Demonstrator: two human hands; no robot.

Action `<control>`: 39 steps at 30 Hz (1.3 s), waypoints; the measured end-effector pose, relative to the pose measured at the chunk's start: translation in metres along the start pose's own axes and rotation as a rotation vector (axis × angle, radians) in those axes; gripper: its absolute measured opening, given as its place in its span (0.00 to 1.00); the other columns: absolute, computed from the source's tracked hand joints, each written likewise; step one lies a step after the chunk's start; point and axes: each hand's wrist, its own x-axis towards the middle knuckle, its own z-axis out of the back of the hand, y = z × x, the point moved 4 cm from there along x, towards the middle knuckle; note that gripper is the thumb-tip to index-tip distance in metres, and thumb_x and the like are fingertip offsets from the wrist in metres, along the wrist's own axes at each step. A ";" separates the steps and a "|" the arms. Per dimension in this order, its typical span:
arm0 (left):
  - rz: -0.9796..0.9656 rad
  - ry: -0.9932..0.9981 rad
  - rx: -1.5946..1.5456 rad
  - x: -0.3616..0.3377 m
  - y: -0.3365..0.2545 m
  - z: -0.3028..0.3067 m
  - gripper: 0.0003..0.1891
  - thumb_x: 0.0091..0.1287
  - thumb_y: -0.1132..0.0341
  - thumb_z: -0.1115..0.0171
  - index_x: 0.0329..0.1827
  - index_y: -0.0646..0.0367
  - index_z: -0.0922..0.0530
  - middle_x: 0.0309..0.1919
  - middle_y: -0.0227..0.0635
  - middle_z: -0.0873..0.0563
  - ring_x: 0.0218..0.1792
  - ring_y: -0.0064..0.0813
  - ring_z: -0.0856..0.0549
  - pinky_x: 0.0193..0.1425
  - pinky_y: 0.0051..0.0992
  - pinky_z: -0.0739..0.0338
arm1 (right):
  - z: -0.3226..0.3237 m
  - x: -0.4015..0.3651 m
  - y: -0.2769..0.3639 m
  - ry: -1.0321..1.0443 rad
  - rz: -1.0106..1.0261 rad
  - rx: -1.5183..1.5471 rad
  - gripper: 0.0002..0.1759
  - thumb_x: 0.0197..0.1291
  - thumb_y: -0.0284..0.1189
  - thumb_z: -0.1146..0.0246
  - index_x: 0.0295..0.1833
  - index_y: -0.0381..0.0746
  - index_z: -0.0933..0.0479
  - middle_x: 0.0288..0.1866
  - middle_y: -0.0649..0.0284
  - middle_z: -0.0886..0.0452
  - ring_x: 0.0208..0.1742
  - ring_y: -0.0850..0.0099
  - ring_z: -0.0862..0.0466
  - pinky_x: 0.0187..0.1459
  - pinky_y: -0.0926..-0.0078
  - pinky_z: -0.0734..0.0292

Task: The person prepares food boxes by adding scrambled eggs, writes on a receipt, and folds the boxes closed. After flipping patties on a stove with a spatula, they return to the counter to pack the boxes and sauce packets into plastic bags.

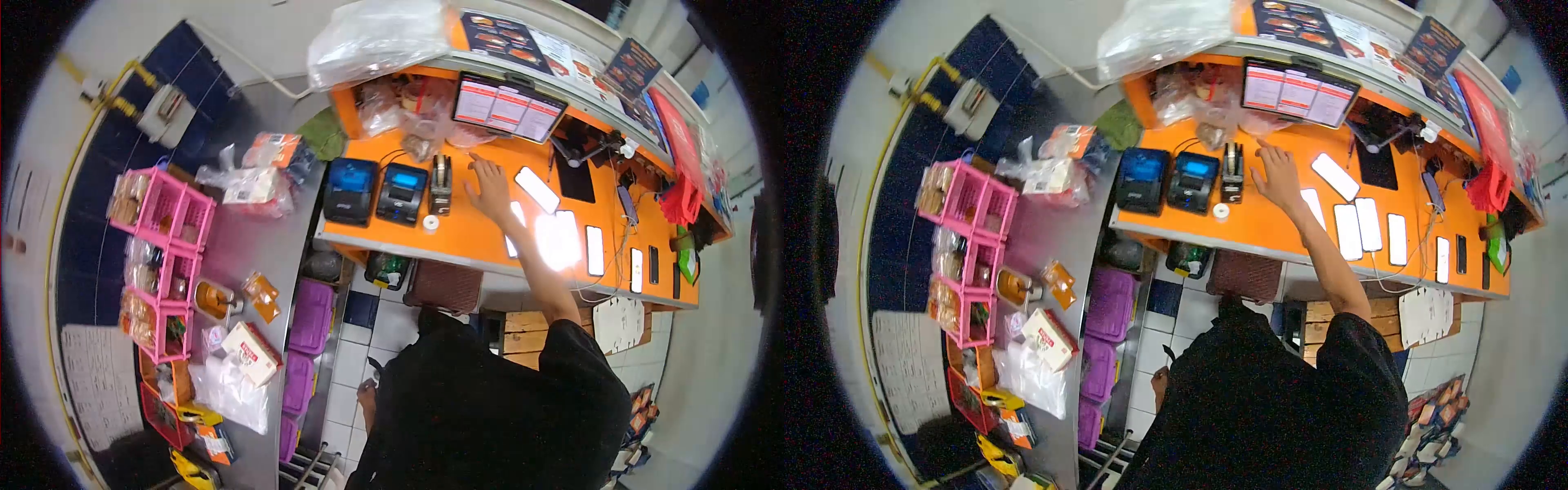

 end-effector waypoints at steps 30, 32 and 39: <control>0.138 -0.896 -0.275 -0.178 0.017 0.189 0.12 0.63 0.66 0.46 0.42 0.55 0.15 0.37 0.45 0.12 0.41 0.46 0.13 0.50 0.40 0.19 | -0.113 -0.163 0.684 0.283 1.125 0.724 0.25 0.57 0.39 0.31 0.55 0.37 0.25 0.59 0.45 0.27 0.65 0.47 0.30 0.67 0.46 0.40; 0.192 -0.899 -0.206 -0.223 0.024 0.261 0.11 0.64 0.66 0.47 0.40 0.57 0.15 0.36 0.43 0.11 0.38 0.44 0.12 0.47 0.40 0.19 | -0.132 -0.164 0.683 0.375 1.121 0.652 0.26 0.57 0.40 0.30 0.55 0.35 0.26 0.60 0.45 0.28 0.65 0.47 0.31 0.66 0.46 0.39; 0.130 -1.398 0.066 -0.328 0.076 0.537 0.11 0.61 0.66 0.42 0.44 0.53 0.17 0.33 0.45 0.14 0.37 0.48 0.13 0.41 0.44 0.20 | -0.087 -0.211 0.712 0.401 0.870 0.633 0.18 0.61 0.34 0.34 0.49 0.31 0.25 0.48 0.46 0.23 0.54 0.50 0.23 0.57 0.54 0.30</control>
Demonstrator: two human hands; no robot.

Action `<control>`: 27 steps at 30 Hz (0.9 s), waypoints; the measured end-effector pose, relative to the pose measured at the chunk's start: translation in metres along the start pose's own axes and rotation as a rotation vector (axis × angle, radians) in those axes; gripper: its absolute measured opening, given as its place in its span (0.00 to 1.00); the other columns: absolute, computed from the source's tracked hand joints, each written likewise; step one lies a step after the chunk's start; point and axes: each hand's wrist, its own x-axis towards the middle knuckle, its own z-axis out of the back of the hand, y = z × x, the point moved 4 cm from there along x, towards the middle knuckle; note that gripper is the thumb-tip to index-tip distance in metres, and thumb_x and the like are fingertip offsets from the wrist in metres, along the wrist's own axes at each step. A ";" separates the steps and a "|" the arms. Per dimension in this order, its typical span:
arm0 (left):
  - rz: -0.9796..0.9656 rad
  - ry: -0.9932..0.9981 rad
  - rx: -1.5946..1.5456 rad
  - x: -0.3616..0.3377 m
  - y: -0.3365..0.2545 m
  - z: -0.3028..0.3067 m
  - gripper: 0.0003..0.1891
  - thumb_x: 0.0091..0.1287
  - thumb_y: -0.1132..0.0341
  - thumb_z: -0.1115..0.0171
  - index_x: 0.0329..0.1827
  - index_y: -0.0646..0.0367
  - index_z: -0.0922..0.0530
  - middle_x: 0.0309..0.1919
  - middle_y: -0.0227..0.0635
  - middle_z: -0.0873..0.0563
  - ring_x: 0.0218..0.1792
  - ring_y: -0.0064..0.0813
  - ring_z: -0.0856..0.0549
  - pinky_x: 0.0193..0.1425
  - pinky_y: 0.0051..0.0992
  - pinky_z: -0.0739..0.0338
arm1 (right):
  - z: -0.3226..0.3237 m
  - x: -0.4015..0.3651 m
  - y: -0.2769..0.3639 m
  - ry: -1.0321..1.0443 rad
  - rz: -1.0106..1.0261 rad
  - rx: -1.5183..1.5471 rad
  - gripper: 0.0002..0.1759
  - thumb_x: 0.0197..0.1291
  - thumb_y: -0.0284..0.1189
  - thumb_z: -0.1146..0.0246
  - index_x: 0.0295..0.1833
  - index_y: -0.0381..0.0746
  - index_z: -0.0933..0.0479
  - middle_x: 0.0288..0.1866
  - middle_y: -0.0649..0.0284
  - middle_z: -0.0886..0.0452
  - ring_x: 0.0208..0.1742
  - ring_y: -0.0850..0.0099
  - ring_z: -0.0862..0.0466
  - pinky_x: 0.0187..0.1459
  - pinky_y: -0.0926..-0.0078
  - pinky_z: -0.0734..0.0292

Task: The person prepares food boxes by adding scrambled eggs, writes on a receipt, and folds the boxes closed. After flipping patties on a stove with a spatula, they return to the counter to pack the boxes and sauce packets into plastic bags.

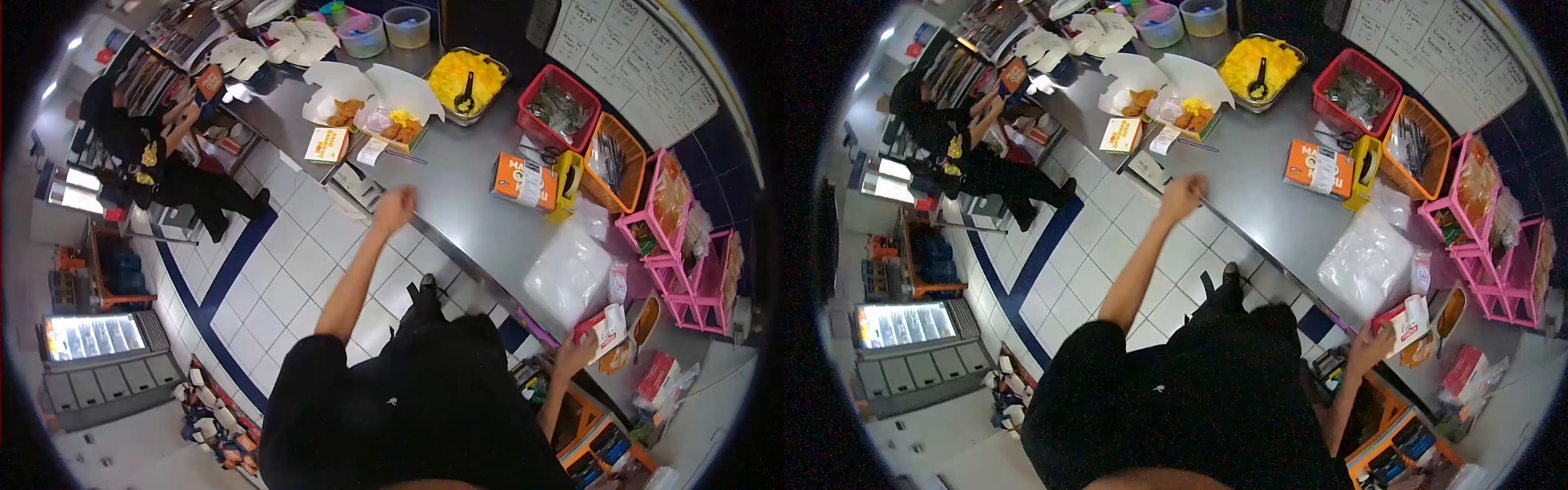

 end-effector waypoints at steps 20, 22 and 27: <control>0.150 -0.462 0.221 0.103 0.036 0.041 0.12 0.59 0.73 0.40 0.46 0.62 0.21 0.43 0.49 0.22 0.48 0.50 0.21 0.55 0.43 0.27 | -0.283 0.170 0.395 0.489 0.480 0.605 0.14 0.59 0.33 0.35 0.48 0.39 0.22 0.47 0.58 0.21 0.50 0.60 0.21 0.52 0.60 0.26; 0.180 -0.423 0.200 0.118 0.056 0.047 0.11 0.59 0.73 0.40 0.45 0.62 0.21 0.43 0.49 0.21 0.48 0.51 0.21 0.55 0.43 0.27 | -0.303 0.173 0.421 0.456 0.494 0.541 0.15 0.59 0.33 0.35 0.49 0.39 0.22 0.48 0.58 0.22 0.54 0.60 0.23 0.54 0.59 0.28; 0.136 -0.238 0.105 0.135 0.069 0.075 0.11 0.60 0.72 0.39 0.45 0.60 0.21 0.46 0.51 0.20 0.48 0.51 0.20 0.54 0.40 0.25 | -0.337 0.156 0.438 0.433 0.541 0.433 0.11 0.58 0.27 0.38 0.47 0.37 0.23 0.48 0.54 0.23 0.54 0.56 0.24 0.55 0.58 0.29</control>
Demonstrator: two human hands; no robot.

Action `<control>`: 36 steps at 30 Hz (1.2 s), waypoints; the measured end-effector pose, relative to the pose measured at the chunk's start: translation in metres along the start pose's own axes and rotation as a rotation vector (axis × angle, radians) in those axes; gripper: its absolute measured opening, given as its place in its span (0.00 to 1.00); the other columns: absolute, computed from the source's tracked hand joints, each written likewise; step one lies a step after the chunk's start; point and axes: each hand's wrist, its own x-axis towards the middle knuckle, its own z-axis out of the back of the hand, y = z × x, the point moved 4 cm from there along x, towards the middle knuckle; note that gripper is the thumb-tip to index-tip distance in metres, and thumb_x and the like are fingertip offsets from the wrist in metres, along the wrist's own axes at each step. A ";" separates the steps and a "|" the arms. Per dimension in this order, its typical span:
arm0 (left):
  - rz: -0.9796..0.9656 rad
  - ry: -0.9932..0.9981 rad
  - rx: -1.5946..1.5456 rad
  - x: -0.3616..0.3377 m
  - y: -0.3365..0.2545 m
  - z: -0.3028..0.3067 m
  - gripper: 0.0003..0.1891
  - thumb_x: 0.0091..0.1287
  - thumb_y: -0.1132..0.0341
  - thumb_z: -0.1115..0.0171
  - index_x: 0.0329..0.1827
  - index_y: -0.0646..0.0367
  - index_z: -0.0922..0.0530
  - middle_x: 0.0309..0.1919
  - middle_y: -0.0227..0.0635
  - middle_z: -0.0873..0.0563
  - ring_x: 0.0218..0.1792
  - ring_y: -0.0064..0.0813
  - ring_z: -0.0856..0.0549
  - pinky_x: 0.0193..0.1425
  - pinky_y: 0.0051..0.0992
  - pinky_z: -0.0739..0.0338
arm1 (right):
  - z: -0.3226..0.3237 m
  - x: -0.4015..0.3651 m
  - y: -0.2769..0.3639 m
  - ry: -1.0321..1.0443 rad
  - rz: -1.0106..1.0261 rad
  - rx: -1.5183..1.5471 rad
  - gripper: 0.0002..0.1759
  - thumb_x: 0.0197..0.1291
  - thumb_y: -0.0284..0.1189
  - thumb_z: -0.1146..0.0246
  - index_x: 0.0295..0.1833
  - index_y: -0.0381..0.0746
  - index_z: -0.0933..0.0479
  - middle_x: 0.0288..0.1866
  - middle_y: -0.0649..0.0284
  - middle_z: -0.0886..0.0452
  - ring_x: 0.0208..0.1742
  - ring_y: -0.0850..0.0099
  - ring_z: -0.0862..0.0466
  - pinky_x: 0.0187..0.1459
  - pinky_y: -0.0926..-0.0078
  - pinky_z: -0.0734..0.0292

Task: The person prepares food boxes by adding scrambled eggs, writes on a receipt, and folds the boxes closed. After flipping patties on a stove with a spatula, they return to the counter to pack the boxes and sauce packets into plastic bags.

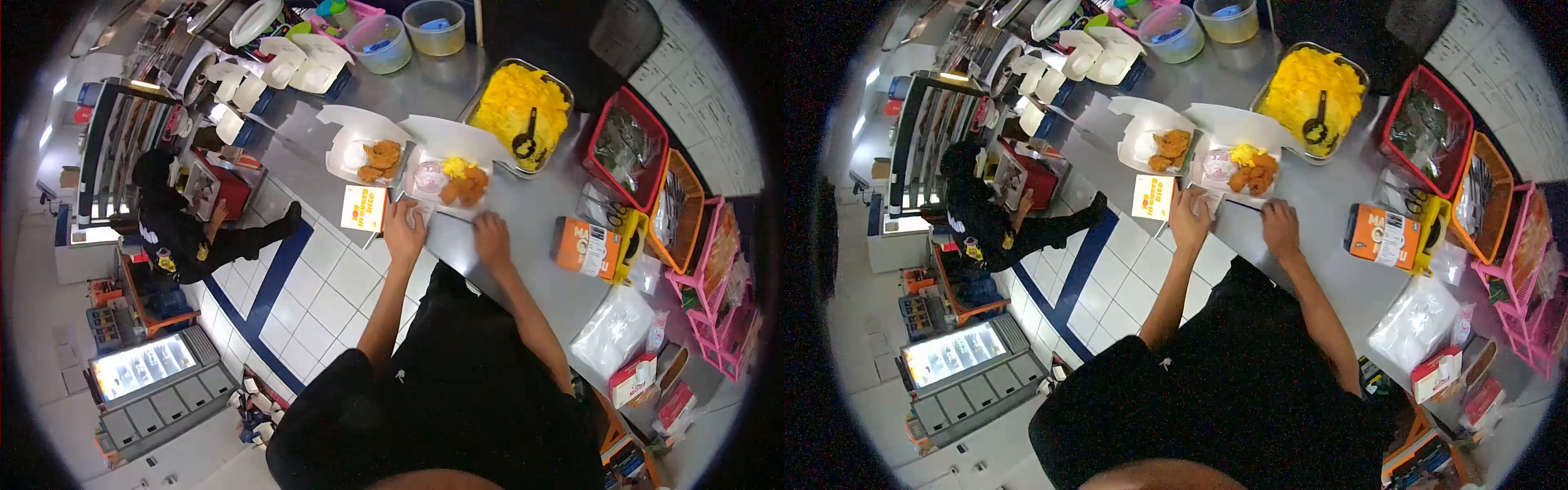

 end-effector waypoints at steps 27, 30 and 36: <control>0.651 0.131 -0.590 0.084 0.139 0.069 0.20 0.73 0.53 0.43 0.41 0.66 0.22 0.30 0.42 0.15 0.19 0.32 0.17 0.22 0.27 0.19 | -0.072 0.040 0.096 -0.120 -0.859 0.486 0.22 0.56 0.43 0.29 0.39 0.31 0.19 0.22 0.55 0.21 0.25 0.62 0.21 0.32 0.63 0.26; 0.872 0.246 -0.782 0.077 0.135 0.025 0.20 0.74 0.56 0.45 0.55 0.67 0.30 0.32 0.46 0.15 0.20 0.35 0.16 0.21 0.27 0.18 | -0.069 0.031 0.091 -0.034 -0.906 0.441 0.21 0.57 0.41 0.30 0.42 0.31 0.20 0.25 0.53 0.20 0.27 0.59 0.20 0.33 0.62 0.26; 0.689 0.069 -0.927 0.089 0.136 -0.006 0.22 0.75 0.68 0.52 0.67 0.68 0.43 0.52 0.56 0.21 0.27 0.40 0.12 0.27 0.32 0.14 | 0.025 -0.017 0.099 0.037 -0.264 0.160 0.15 0.67 0.28 0.45 0.54 0.31 0.32 0.47 0.43 0.23 0.47 0.45 0.20 0.46 0.52 0.21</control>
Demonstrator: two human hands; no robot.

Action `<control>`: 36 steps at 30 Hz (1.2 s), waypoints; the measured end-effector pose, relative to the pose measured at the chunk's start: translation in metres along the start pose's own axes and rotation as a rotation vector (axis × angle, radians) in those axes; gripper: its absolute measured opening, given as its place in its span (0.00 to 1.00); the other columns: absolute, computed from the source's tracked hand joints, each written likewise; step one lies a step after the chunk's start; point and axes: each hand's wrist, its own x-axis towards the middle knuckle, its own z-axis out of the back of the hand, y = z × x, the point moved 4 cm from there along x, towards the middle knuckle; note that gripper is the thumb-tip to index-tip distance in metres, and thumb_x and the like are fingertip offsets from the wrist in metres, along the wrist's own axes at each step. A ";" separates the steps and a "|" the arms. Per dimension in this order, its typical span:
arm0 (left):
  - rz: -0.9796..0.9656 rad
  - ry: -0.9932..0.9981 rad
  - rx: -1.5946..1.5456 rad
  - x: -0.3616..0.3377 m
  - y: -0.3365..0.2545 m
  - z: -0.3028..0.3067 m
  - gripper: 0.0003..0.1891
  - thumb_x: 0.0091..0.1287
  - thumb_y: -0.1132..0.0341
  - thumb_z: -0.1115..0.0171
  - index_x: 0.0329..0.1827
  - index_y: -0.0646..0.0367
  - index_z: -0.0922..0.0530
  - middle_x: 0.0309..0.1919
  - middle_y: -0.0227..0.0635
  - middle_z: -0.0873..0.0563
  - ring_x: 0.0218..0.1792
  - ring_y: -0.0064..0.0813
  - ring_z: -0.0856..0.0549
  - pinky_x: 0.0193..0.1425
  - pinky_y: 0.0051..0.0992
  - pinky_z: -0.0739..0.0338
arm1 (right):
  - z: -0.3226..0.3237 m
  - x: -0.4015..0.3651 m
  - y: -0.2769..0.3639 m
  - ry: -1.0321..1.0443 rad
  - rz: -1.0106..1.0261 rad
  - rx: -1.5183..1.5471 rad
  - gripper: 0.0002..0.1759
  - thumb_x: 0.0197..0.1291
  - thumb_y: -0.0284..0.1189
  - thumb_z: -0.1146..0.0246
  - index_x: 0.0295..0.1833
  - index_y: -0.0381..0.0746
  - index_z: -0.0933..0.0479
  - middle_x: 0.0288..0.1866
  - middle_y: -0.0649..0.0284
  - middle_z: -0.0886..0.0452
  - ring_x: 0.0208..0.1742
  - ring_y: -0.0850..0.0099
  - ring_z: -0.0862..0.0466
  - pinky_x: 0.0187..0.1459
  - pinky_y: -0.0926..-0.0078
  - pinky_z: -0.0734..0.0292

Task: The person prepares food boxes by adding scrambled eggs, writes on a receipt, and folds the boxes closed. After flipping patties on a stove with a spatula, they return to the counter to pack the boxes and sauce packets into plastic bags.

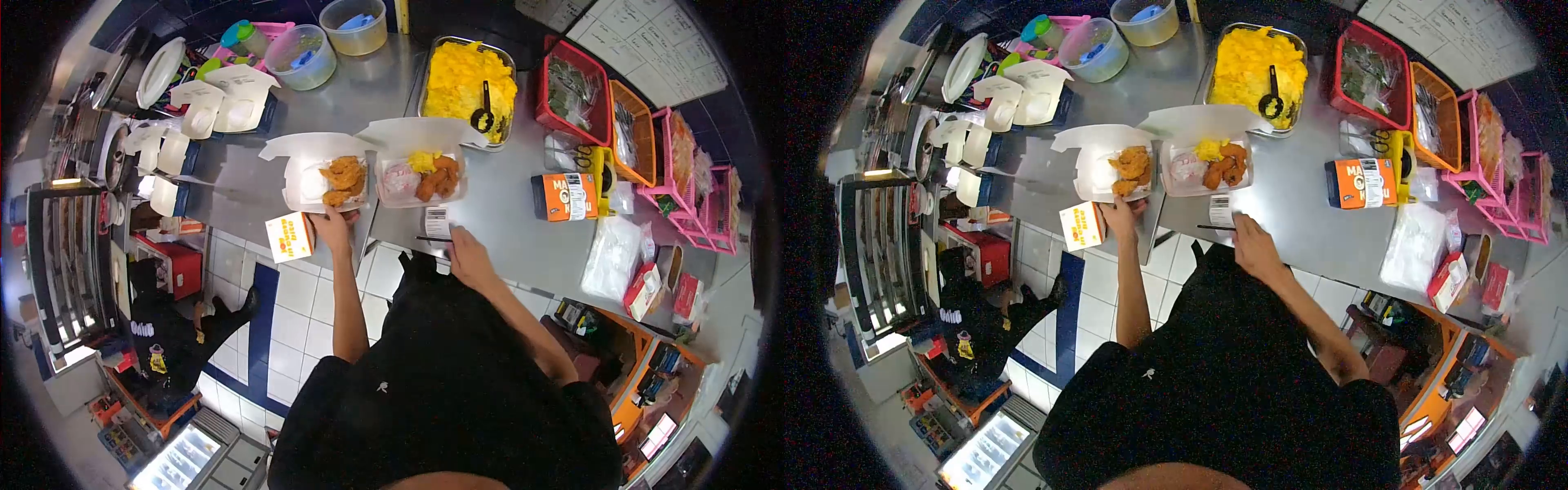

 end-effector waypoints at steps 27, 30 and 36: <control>0.033 0.433 0.173 -0.167 0.081 -0.133 0.16 0.74 0.75 0.57 0.62 0.70 0.38 0.41 0.54 0.18 0.28 0.40 0.12 0.30 0.33 0.12 | 0.115 -0.139 -0.139 -0.169 -0.027 -0.115 0.18 0.60 0.23 0.45 0.55 0.30 0.32 0.50 0.47 0.25 0.53 0.51 0.26 0.53 0.56 0.32; 0.112 0.436 0.170 -0.167 0.069 -0.115 0.17 0.76 0.66 0.53 0.62 0.68 0.37 0.41 0.55 0.17 0.29 0.41 0.12 0.28 0.34 0.13 | 0.115 -0.136 -0.132 -0.208 -0.012 -0.055 0.18 0.61 0.22 0.45 0.56 0.29 0.32 0.49 0.46 0.25 0.53 0.50 0.26 0.53 0.55 0.32; -0.548 0.210 0.907 -0.202 -0.007 -0.087 0.21 0.66 0.61 0.35 0.58 0.62 0.23 0.41 0.44 0.14 0.30 0.34 0.13 0.35 0.33 0.17 | 0.113 -0.168 -0.117 -0.389 -0.262 0.041 0.17 0.67 0.25 0.49 0.58 0.28 0.33 0.49 0.44 0.25 0.50 0.48 0.25 0.52 0.56 0.30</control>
